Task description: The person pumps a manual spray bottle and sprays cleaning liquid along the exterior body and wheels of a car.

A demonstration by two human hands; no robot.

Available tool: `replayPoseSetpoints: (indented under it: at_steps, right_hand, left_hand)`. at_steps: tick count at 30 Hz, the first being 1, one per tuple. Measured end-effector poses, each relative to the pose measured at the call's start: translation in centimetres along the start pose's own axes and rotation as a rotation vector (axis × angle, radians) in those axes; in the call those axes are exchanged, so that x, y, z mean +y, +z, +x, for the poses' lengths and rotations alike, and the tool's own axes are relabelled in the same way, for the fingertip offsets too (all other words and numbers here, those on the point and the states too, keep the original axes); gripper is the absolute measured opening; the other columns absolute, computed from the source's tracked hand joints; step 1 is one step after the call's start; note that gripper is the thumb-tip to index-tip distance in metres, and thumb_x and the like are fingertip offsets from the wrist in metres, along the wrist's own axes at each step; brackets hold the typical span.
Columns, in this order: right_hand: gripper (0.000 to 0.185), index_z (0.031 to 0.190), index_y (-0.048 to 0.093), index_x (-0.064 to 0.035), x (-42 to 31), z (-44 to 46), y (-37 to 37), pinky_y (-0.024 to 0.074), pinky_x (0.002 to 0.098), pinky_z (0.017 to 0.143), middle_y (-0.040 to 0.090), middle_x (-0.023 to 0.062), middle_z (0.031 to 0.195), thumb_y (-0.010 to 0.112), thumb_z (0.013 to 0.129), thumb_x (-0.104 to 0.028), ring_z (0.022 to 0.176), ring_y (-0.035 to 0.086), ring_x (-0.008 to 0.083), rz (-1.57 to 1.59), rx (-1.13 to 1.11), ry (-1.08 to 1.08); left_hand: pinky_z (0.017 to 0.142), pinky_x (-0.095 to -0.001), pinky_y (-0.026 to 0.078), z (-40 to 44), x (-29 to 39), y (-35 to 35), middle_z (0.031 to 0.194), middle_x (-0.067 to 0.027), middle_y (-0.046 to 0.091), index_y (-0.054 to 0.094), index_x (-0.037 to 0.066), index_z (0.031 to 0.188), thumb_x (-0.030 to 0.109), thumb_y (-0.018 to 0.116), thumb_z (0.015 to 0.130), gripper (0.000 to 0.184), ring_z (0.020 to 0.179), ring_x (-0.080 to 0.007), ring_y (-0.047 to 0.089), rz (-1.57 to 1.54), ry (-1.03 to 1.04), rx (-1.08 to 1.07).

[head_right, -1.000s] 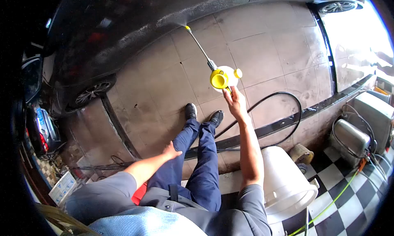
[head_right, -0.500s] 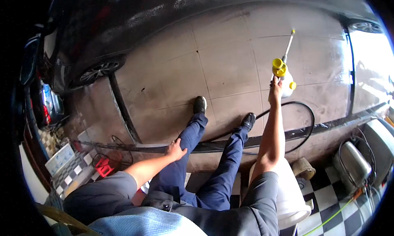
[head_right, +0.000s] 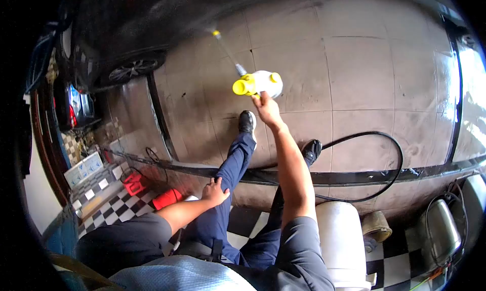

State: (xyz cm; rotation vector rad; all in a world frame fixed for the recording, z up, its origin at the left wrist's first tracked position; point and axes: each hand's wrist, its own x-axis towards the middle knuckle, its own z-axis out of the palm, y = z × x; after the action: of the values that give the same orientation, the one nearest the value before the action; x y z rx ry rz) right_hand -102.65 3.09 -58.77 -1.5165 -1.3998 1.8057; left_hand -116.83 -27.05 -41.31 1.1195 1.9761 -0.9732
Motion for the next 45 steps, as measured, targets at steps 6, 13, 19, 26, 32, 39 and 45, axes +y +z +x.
replayPoseSetpoints:
  at_steps: [6,13,19,26,32,39,45]
  right_hand:
    - [0.015,0.097,0.052,-0.0068,2.9,-2.5,-6.8,0.0343,0.0207,0.059,0.046,-0.0045,0.074,0.052,0.095,-0.022,0.067,0.04,0.0055,0.525,0.294,-0.054]
    - [0.044,0.114,0.047,0.0039,6.6,0.3,-7.6,0.0382,0.041,0.088,0.054,0.023,0.106,0.05,0.093,-0.035,0.096,0.051,0.0343,-0.099,0.496,0.089]
    - [0.038,0.113,0.049,-0.0006,4.5,4.7,8.3,0.0423,0.0401,0.083,0.059,0.0189,0.096,0.051,0.093,-0.033,0.089,0.056,0.0289,-0.027,0.397,-0.015]
    - [0.039,0.101,0.049,-0.0003,-0.5,9.5,29.1,0.0428,0.0499,0.071,0.058,0.0287,0.088,0.05,0.092,-0.038,0.081,0.055,0.0477,-0.3,0.062,0.0]
    - [0.044,0.099,0.048,-0.0011,-4.0,10.0,35.9,0.0421,0.0524,0.078,0.058,0.0308,0.093,0.049,0.09,-0.044,0.092,0.054,0.0497,-0.354,-0.128,-0.031]
    - [0.04,0.107,0.051,0.0036,0.5,11.0,30.2,0.0421,0.0388,0.08,0.059,0.0206,0.096,0.051,0.093,-0.033,0.084,0.054,0.03,0.12,0.299,0.005]
    - [0.043,0.113,0.046,0.0017,-0.6,8.4,27.8,0.0413,0.044,0.083,0.057,0.0256,0.096,0.052,0.091,-0.035,0.089,0.055,0.0404,-0.112,0.545,-0.035]
  left_hand:
    - [0.08,-0.0447,0.049,-1.2,-4.8,0.5,0.115,-0.0201,0.052,0.047,0.008,0.126,0.044,0.064,0.073,0.066,0.093,-0.0384,0.059,-0.102,-0.008,0.02]
    - [0.079,-0.0458,0.049,0.9,-9.0,4.1,0.115,-0.0186,0.051,0.049,0.01,0.123,0.038,0.068,0.071,0.062,0.098,-0.0368,0.056,-0.135,0.017,0.037]
    - [0.088,-0.0448,0.047,1.0,-12.9,2.9,0.13,-0.0206,0.043,0.041,0.01,0.133,0.039,0.062,0.077,0.066,0.109,-0.0373,0.052,-0.178,0.048,-0.143]
    - [0.089,-0.0463,0.046,1.0,-14.9,5.0,0.133,-0.0246,0.041,0.041,0.008,0.133,0.041,0.061,0.077,0.068,0.109,-0.0411,0.052,-0.287,0.033,-0.124]
    - [0.09,-0.0454,0.044,0.5,-14.7,7.5,0.136,-0.0215,0.038,0.043,0.01,0.133,0.039,0.06,0.076,0.066,0.109,-0.0413,0.05,-0.361,0.022,-0.103]
    - [0.09,-0.0468,0.043,0.5,-15.5,8.6,0.133,-0.0218,0.039,0.044,0.009,0.131,0.038,0.061,0.075,0.065,0.105,-0.0417,0.05,-0.405,0.054,-0.071]
    - [0.09,-0.0479,0.044,0.6,-15.9,7.6,0.132,-0.0207,0.039,0.044,0.01,0.131,0.036,0.06,0.075,0.064,0.105,-0.0407,0.05,-0.413,0.055,-0.105]
